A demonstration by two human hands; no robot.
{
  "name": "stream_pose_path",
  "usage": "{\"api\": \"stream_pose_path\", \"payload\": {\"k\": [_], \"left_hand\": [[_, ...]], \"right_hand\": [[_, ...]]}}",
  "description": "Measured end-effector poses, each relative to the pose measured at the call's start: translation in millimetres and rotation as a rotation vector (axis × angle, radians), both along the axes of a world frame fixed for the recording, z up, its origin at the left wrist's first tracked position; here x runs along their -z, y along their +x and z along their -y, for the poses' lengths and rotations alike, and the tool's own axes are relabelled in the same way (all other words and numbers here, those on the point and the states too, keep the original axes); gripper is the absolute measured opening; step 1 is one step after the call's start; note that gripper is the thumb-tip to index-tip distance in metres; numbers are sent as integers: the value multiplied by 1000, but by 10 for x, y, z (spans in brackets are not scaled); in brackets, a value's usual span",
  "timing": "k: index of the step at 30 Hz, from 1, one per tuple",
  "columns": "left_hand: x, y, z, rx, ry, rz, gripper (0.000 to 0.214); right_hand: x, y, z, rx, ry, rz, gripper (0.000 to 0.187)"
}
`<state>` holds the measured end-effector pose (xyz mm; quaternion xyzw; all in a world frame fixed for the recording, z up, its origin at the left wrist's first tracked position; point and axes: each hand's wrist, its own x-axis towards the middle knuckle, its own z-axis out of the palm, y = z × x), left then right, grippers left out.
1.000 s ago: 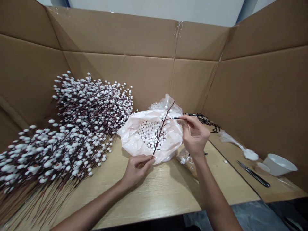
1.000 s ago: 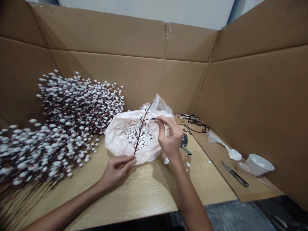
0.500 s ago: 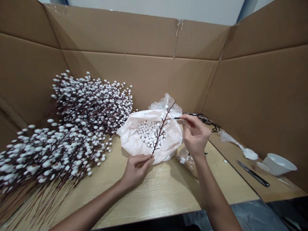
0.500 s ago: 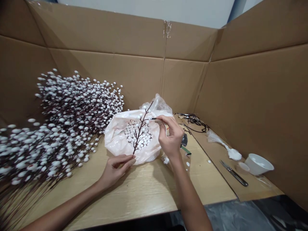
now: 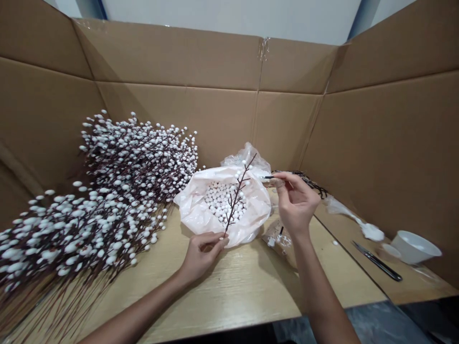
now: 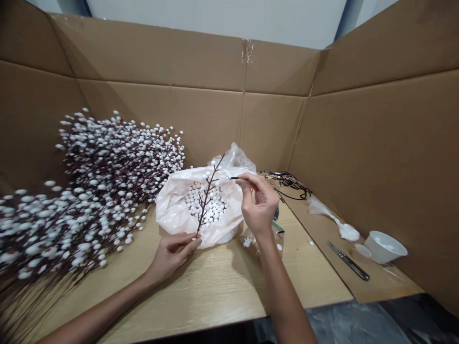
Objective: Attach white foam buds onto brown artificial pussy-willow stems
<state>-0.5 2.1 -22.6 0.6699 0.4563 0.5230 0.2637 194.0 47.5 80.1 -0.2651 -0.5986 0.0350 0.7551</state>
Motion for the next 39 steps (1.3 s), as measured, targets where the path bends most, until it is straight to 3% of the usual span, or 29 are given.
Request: {"api": "stream_pose_path", "payload": {"k": [4, 11, 14, 27, 39], "left_hand": [[-11, -7, 3, -2, -8, -14, 23], [-51, -4, 19, 2, 33, -31, 20], [-48, -7, 15, 4, 47, -49, 19], [-32, -14, 2, 4, 126, -86, 18], [-51, -8, 7, 4, 119, -75, 18]], "right_hand": [[-160, 9, 22, -24, 14, -19, 5], [-786, 36, 84, -21, 39, 108, 5], [-959, 58, 87, -33, 4, 197, 5], [-945, 193, 26, -58, -45, 364, 10], [-940, 180, -27, -94, -118, 342, 8]]}}
